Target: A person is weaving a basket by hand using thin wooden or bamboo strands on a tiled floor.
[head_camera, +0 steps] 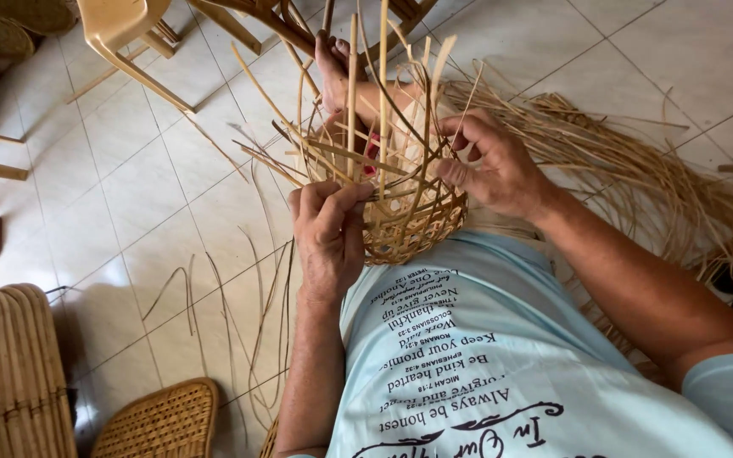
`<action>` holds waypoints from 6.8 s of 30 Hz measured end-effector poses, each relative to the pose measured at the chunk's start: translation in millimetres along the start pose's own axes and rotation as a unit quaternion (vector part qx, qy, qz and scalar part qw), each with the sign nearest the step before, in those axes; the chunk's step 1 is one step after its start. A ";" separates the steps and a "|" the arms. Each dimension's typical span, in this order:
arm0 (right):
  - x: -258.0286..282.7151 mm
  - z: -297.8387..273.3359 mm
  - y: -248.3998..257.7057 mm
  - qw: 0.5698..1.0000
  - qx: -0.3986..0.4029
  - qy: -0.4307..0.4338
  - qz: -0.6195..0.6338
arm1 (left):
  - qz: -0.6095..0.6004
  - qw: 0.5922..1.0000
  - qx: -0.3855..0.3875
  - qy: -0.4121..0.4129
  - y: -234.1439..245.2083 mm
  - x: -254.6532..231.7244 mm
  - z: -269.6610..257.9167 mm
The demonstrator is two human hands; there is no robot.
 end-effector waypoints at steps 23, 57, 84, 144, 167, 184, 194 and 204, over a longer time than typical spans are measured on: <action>-1.1 -11.6 9.5 0.991 -0.087 0.026 -0.103 | 0.019 0.999 -0.028 0.009 -9.3 9.8 -1.9; 29.8 -5.6 45.0 0.967 0.039 0.168 -0.187 | -0.082 0.996 -0.008 -0.039 -1.6 -12.0 -7.4; 72.0 -39.6 41.0 0.992 0.005 0.069 -0.107 | 0.144 0.979 0.049 -0.134 9.5 -38.5 21.7; 59.8 46.4 34.8 0.992 0.117 -0.026 -0.026 | -0.147 0.986 0.014 0.077 -18.7 10.1 31.9; 47.8 49.5 29.7 0.994 0.098 -0.040 0.038 | -0.025 0.998 -0.031 -0.050 -25.8 -5.4 25.3; 53.9 51.1 24.3 0.993 0.119 0.016 -0.009 | -0.072 0.996 0.016 -0.041 -34.1 -0.7 29.8; 51.8 41.3 56.5 0.982 0.177 0.043 -0.056 | -0.026 0.998 -0.023 -0.054 -13.7 17.5 22.0; 36.8 38.5 79.3 0.995 0.078 -0.061 -0.024 | -0.158 0.985 -0.059 0.019 23.4 -1.5 26.9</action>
Point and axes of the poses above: each hand's wrist, its own z-axis towards the middle knuckle, its own y-axis out of the back of the hand, x = y × z, the point moved 2 cm from there along z, towards the middle knuckle, and after that the axes turned 9 degrees about y, right-handed, at the moved point
